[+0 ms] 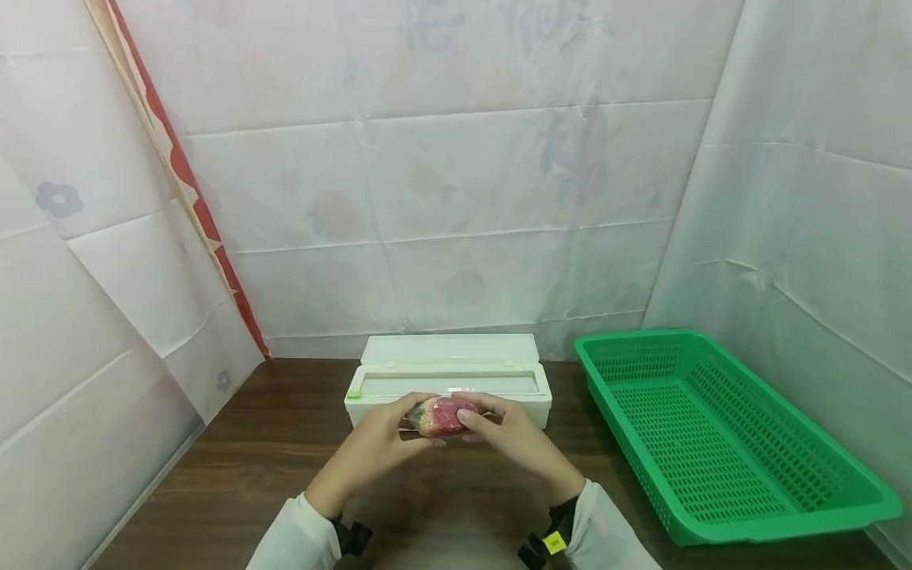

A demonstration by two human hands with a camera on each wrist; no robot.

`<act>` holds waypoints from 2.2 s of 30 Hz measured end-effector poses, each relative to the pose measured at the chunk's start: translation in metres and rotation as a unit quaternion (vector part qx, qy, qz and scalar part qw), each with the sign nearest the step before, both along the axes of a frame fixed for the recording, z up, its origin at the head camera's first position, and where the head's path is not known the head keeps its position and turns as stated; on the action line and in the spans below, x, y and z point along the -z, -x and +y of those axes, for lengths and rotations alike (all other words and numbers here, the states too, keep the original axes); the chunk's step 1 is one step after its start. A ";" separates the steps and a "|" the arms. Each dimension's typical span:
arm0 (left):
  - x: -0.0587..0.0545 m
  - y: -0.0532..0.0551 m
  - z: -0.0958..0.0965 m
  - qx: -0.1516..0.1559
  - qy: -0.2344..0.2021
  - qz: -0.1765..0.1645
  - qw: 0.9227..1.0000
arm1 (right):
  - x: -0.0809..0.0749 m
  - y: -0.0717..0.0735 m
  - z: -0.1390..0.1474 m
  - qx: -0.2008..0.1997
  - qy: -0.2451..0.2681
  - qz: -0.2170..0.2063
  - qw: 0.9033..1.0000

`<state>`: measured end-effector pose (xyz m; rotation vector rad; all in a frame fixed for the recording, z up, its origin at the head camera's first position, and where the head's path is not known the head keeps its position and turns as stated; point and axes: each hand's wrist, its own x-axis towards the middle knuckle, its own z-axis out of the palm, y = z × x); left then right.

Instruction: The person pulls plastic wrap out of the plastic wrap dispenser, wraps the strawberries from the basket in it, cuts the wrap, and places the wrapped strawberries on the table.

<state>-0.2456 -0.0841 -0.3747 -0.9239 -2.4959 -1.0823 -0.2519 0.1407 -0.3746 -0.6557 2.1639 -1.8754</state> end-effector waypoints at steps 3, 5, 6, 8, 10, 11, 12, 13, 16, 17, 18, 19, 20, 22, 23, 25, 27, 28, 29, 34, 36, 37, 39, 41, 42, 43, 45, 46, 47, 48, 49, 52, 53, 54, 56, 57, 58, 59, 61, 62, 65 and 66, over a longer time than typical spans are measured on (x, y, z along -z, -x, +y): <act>0.000 0.000 0.000 -0.001 0.001 -0.001 1.000 | 0.001 0.001 0.000 -0.008 0.001 0.004 1.000; -0.001 0.000 0.000 -0.001 0.001 -0.006 1.000 | 0.002 0.001 0.001 -0.007 -0.007 0.012 1.000; 0.000 0.000 0.000 -0.001 0.001 -0.009 1.000 | 0.002 0.001 0.002 -0.004 -0.013 0.017 1.000; 0.000 0.000 0.000 -0.003 -0.003 -0.021 1.000 | 0.002 0.001 0.003 0.002 -0.031 0.029 0.999; 0.000 -0.001 0.000 -0.004 -0.005 -0.029 1.000 | 0.002 0.000 0.004 -0.001 -0.050 0.052 0.997; 0.000 -0.001 -0.001 -0.004 -0.006 -0.031 0.999 | 0.002 -0.001 0.004 -0.003 -0.061 0.067 0.996; 0.000 -0.001 -0.001 -0.003 -0.007 -0.032 0.999 | 0.003 -0.001 0.005 -0.007 -0.069 0.085 0.994; 0.000 -0.001 -0.001 -0.002 -0.006 -0.031 0.999 | 0.003 -0.001 0.005 -0.008 -0.075 0.102 0.992; 0.000 0.001 -0.001 0.001 -0.002 -0.028 1.000 | 0.002 -0.001 0.004 -0.003 -0.086 0.150 0.985; 0.000 0.001 -0.001 0.001 -0.001 -0.027 1.000 | 0.002 -0.001 0.005 0.001 -0.085 0.159 0.984; 0.000 0.002 -0.001 0.000 0.001 -0.027 1.000 | 0.002 -0.001 0.005 0.006 -0.084 0.166 0.982; 0.000 0.002 0.000 0.000 0.001 -0.028 1.000 | 0.002 -0.001 0.005 0.011 -0.084 0.168 0.982; 0.000 0.002 0.000 -0.001 0.003 -0.030 1.000 | 0.001 -0.001 0.005 0.012 -0.082 0.171 0.982; 0.001 0.002 0.001 -0.003 0.007 -0.027 1.000 | 0.002 -0.001 0.005 0.010 -0.082 0.181 0.980; 0.001 0.002 0.001 -0.005 0.010 -0.025 1.000 | 0.002 -0.001 0.005 0.009 -0.084 0.188 0.979; 0.002 0.002 0.001 -0.005 0.013 -0.022 1.000 | 0.002 -0.001 0.005 0.010 -0.091 0.201 0.975; 0.002 0.001 0.001 -0.006 0.013 -0.021 1.000 | 0.003 -0.001 0.005 0.013 -0.101 0.210 0.972; 0.003 0.001 0.001 -0.005 0.012 -0.022 1.000 | 0.002 -0.001 0.005 0.017 -0.107 0.208 0.972; 0.002 0.001 0.001 -0.006 0.012 -0.025 1.000 | 0.002 -0.001 0.006 0.022 -0.111 0.206 0.972; 0.001 0.000 -0.002 -0.016 0.006 -0.041 0.999 | 0.001 0.000 0.009 0.046 -0.133 0.192 0.971; 0.000 0.000 -0.003 -0.017 0.004 -0.039 0.999 | 0.001 0.001 0.009 0.047 -0.138 0.192 0.970; -0.001 0.000 -0.004 -0.016 0.003 -0.036 0.999 | 0.002 0.001 0.010 0.045 -0.138 0.194 0.970; -0.001 0.000 -0.004 -0.014 0.003 -0.029 0.999 | 0.001 0.001 0.009 0.039 -0.137 0.195 0.970; -0.001 0.001 -0.004 -0.009 0.004 -0.022 1.000 | 0.001 0.001 0.009 0.034 -0.134 0.196 0.971; 0.000 0.001 -0.005 -0.010 0.007 -0.021 1.000 | 0.002 0.001 0.009 0.031 -0.133 0.196 0.971; 0.000 0.002 -0.005 -0.012 0.011 -0.019 1.000 | 0.002 0.002 0.009 0.029 -0.133 0.196 0.971; 0.000 0.002 -0.007 -0.013 0.016 -0.014 1.000 | 0.003 0.003 0.010 0.026 -0.137 0.199 0.970; 0.000 0.002 -0.008 -0.012 0.016 -0.013 1.000 | 0.003 0.003 0.010 0.023 -0.139 0.200 0.970; 0.000 0.002 -0.008 -0.009 0.015 -0.015 1.000 | 0.004 0.004 0.010 0.020 -0.142 0.200 0.969; -0.001 0.002 -0.009 -0.006 0.012 -0.018 1.000 | 0.004 0.004 0.011 0.017 -0.147 0.203 0.968; -0.001 0.002 -0.009 0.000 0.009 -0.020 1.000 | 0.004 0.004 0.011 0.013 -0.153 0.203 0.967; -0.002 0.002 -0.011 0.015 0.004 -0.029 0.999 | 0.002 0.001 0.010 -0.001 -0.168 0.196 0.966; -0.001 0.001 -0.011 0.018 0.005 -0.034 0.999 | 0.000 -0.001 0.009 -0.007 -0.171 0.195 0.966; -0.001 0.001 -0.012 0.021 0.009 -0.036 0.999 | -0.002 -0.003 0.008 -0.014 -0.172 0.192 0.966; 0.000 0.001 -0.013 0.026 0.016 -0.042 0.999 | -0.006 -0.008 0.007 -0.028 -0.174 0.186 0.967; 0.000 0.001 -0.013 0.029 0.018 -0.047 0.998 | -0.007 -0.010 0.006 -0.035 -0.174 0.183 0.967; 0.000 0.001 -0.014 0.033 0.020 -0.049 0.998 | -0.007 -0.011 0.006 -0.042 -0.175 0.182 0.967; 0.001 0.001 -0.014 0.037 0.023 -0.050 0.998 | -0.006 -0.011 0.006 -0.047 -0.179 0.185 0.965; 0.001 0.002 -0.015 0.044 0.026 -0.055 0.997 | -0.003 -0.010 0.007 -0.053 -0.190 0.194 0.961; 0.002 0.002 -0.015 0.048 0.027 -0.060 0.997 | 0.000 -0.008 0.007 -0.056 -0.195 0.201 0.958; 0.002 0.003 -0.016 0.060 0.032 -0.072 0.995 | 0.008 -0.004 0.009 -0.058 -0.212 0.239 0.946; 0.003 0.003 -0.016 0.065 0.033 -0.079 0.994 | 0.011 -0.002 0.009 -0.059 -0.216 0.253 0.941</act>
